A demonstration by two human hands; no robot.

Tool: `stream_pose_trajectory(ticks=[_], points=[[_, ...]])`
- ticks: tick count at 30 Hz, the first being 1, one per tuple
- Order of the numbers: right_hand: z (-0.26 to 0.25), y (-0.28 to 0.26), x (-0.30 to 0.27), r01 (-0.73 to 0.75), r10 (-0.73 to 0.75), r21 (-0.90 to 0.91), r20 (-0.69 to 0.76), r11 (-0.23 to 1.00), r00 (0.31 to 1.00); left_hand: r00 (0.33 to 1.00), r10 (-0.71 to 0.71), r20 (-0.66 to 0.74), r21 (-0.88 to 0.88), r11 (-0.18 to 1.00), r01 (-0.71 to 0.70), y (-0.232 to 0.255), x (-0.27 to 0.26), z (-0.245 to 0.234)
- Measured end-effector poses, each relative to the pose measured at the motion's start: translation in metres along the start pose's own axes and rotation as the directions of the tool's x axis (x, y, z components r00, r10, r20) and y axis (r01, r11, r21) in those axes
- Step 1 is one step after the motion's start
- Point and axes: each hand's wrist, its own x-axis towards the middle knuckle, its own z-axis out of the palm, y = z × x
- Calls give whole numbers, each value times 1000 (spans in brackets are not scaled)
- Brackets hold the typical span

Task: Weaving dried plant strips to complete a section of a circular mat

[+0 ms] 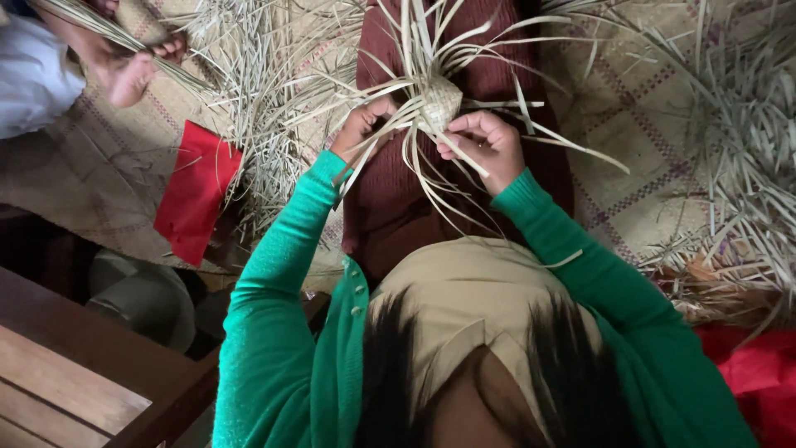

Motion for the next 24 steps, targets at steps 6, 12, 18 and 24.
stream_pose_trajectory(ticks=[6,12,18,24], points=[[-10,8,-1,-25,32,-121,50,992,998,988,118,103,327,934,-145,102,11,-2],[-10,-2,-9,-63,71,-156,48,986,996,917,260,-301,679,-617,398,169,-47,-59],[-9,-23,-5,147,-110,-468,105,871,988,537,810,-233,957,289,-21,272,-24,47],[-6,-26,18,185,-194,-454,27,872,981,858,402,-319,661,743,-102,173,22,88]])
